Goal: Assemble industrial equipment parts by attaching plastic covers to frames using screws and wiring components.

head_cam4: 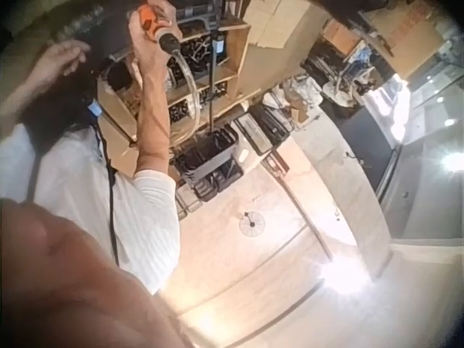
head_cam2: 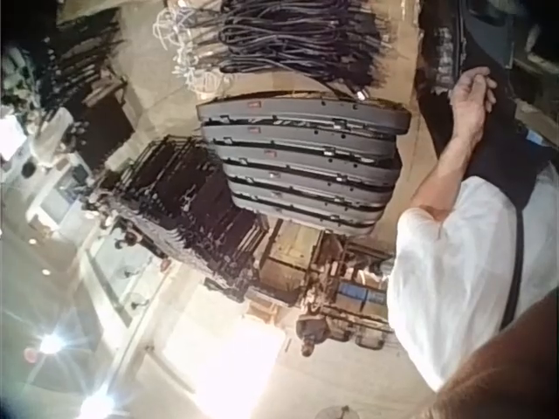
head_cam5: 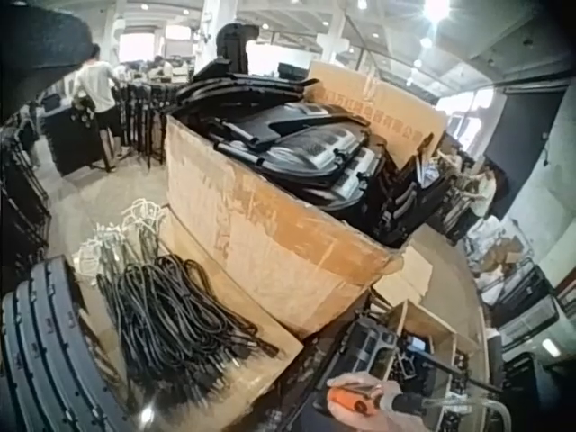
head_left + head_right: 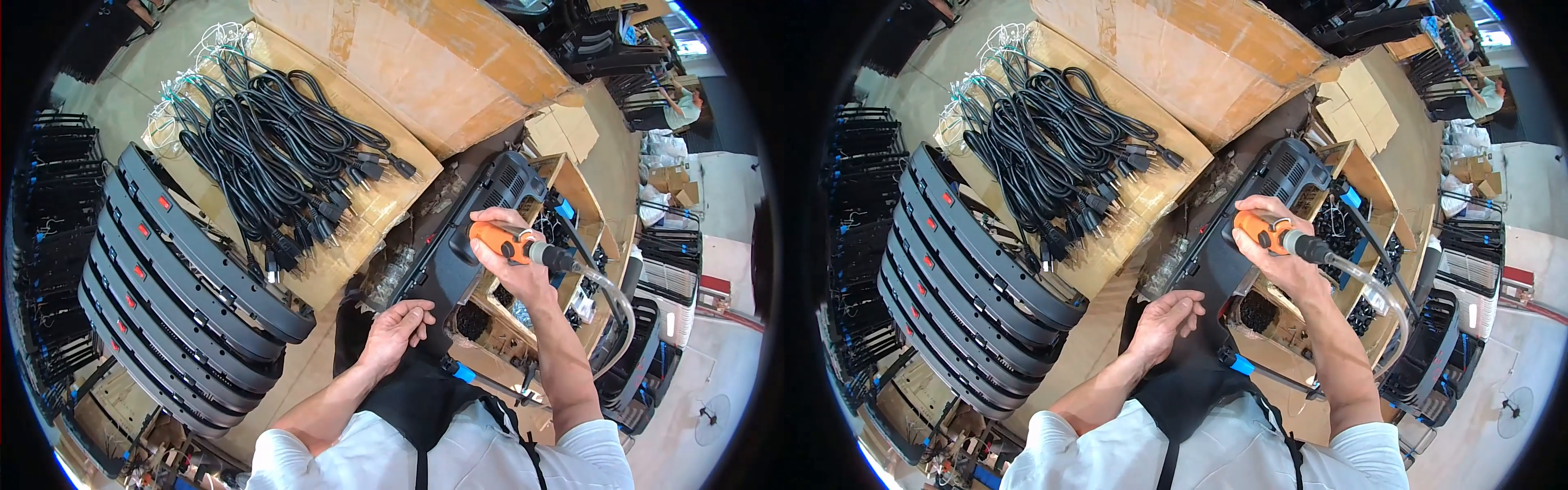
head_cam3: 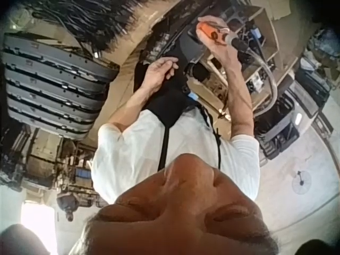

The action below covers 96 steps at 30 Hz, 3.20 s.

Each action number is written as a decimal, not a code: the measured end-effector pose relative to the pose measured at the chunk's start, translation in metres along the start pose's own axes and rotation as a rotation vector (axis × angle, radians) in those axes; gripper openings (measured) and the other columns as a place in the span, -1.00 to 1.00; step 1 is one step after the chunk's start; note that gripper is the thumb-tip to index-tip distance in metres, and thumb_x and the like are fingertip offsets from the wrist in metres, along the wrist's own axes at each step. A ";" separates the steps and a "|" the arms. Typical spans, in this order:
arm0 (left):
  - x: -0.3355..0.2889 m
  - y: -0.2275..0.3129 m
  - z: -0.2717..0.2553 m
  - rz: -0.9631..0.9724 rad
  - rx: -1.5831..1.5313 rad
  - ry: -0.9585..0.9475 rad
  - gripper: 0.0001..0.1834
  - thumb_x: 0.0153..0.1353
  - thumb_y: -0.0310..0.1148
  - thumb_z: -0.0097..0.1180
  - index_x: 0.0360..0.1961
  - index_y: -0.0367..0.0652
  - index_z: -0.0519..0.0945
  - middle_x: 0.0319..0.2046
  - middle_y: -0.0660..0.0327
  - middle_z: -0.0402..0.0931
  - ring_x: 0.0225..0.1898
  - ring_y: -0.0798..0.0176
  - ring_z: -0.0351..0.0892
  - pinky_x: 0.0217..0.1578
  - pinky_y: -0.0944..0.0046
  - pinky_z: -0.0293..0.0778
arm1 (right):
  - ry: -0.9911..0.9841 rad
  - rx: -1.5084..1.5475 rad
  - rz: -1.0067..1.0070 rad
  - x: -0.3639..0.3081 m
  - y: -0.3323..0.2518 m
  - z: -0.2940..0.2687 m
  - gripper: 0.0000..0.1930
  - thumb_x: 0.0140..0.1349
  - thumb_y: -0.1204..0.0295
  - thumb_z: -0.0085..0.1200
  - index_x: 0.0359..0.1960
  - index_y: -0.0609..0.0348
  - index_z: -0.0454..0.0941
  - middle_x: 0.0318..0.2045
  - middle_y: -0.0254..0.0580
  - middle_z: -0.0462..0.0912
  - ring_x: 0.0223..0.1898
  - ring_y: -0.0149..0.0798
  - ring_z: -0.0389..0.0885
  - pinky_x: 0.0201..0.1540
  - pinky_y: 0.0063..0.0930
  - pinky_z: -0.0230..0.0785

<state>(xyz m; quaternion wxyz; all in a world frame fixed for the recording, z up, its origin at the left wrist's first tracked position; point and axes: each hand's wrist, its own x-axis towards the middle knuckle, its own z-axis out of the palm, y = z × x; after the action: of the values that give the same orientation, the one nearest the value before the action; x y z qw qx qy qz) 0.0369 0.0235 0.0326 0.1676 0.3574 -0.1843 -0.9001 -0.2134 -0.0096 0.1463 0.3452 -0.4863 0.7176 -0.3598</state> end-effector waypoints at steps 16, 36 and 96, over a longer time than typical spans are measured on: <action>-0.009 -0.001 -0.001 -0.008 -0.012 0.204 -0.73 0.56 -0.16 0.13 -0.15 -0.17 0.61 -0.40 0.34 0.57 -0.46 0.47 0.45 -0.45 0.44 0.33 | 0.058 0.069 -0.117 -0.013 0.018 0.013 -0.50 0.26 0.53 0.38 0.23 0.23 0.53 0.13 -0.17 0.68 0.20 -0.28 0.62 0.30 -0.35 0.46; -0.061 -0.111 0.048 -0.074 -0.494 0.005 -0.74 0.60 -0.19 0.03 0.01 -0.15 0.58 -0.38 0.37 0.45 -0.41 0.40 0.34 -0.44 0.41 0.23 | 0.002 0.275 -0.212 -0.268 0.025 0.005 -0.49 0.29 0.49 0.30 0.24 0.26 0.40 0.22 0.14 0.60 0.30 0.04 0.56 0.41 -0.05 0.36; -0.066 -0.106 -0.005 -0.231 -0.321 0.046 -0.74 0.58 -0.11 0.07 -0.08 -0.08 0.60 -0.39 0.38 0.50 -0.38 0.39 0.43 -0.37 0.37 0.40 | 0.045 0.293 -0.026 -0.278 0.004 0.064 -0.54 0.28 0.56 0.36 0.20 0.18 0.54 0.17 -0.07 0.69 0.24 -0.20 0.63 0.35 -0.26 0.46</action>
<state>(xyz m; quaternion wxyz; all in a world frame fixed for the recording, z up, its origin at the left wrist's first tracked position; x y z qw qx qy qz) 0.0678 0.1437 0.0200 0.1223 0.3652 0.0077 -0.9228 -0.0810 0.2434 0.1515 0.3918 -0.4317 0.6586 -0.4758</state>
